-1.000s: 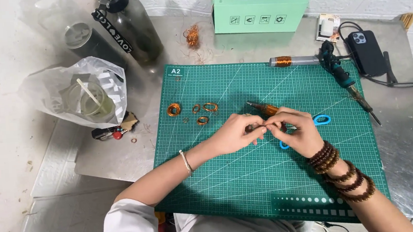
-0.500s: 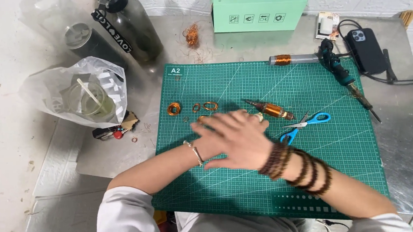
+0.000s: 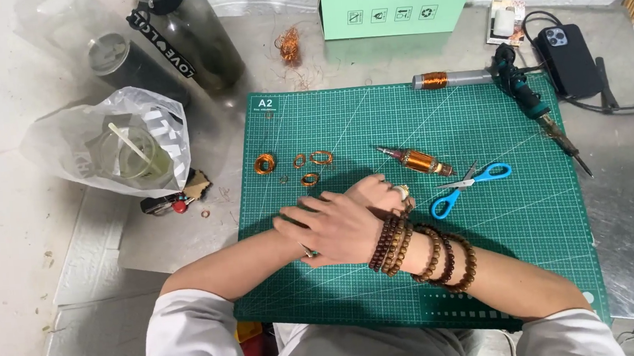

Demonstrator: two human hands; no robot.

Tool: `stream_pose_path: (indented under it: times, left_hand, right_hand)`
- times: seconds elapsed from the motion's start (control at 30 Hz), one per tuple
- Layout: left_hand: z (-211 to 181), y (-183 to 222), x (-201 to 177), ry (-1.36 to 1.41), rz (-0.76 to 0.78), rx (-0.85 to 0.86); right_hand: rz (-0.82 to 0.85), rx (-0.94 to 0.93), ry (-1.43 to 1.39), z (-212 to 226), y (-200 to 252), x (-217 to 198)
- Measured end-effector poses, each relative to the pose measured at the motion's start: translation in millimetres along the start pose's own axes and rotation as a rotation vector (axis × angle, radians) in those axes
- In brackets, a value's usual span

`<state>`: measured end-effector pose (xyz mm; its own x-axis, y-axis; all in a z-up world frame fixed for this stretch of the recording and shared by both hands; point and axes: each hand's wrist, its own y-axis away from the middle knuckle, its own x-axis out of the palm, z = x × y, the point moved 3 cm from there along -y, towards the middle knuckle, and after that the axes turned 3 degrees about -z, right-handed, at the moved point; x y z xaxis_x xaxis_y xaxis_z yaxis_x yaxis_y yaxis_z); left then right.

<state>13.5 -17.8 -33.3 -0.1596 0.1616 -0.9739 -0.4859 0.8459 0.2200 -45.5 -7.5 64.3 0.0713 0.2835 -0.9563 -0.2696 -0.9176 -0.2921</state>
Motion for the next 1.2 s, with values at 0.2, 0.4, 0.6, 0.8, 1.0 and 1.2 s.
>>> stream_pose_path:
  times: [0.2,0.4,0.6,0.8,1.0,1.2]
  left_hand:
    - [4,9,-6,0.049,-0.163,-0.015]
    - [8,21,-13,0.108,-0.322,-0.009]
    - [12,35,-25,0.186,-0.482,-0.017]
    - [38,42,-43,0.215,-0.516,-0.261]
    - [47,12,-33,0.255,-0.660,-0.159]
    - [48,-15,-15,0.233,-0.566,-0.212]
  right_hand:
    - [0.154,0.085,0.029,-25,10,-5]
    - [-0.097,0.132,-0.081,-49,42,-20]
    - [-0.243,0.262,-0.151,-79,86,-37]
    - [-0.150,0.739,-0.158,-136,164,-50]
    - [-0.293,0.797,-0.205,-200,198,-25]
    - [-0.296,1.057,-0.237,-247,190,5]
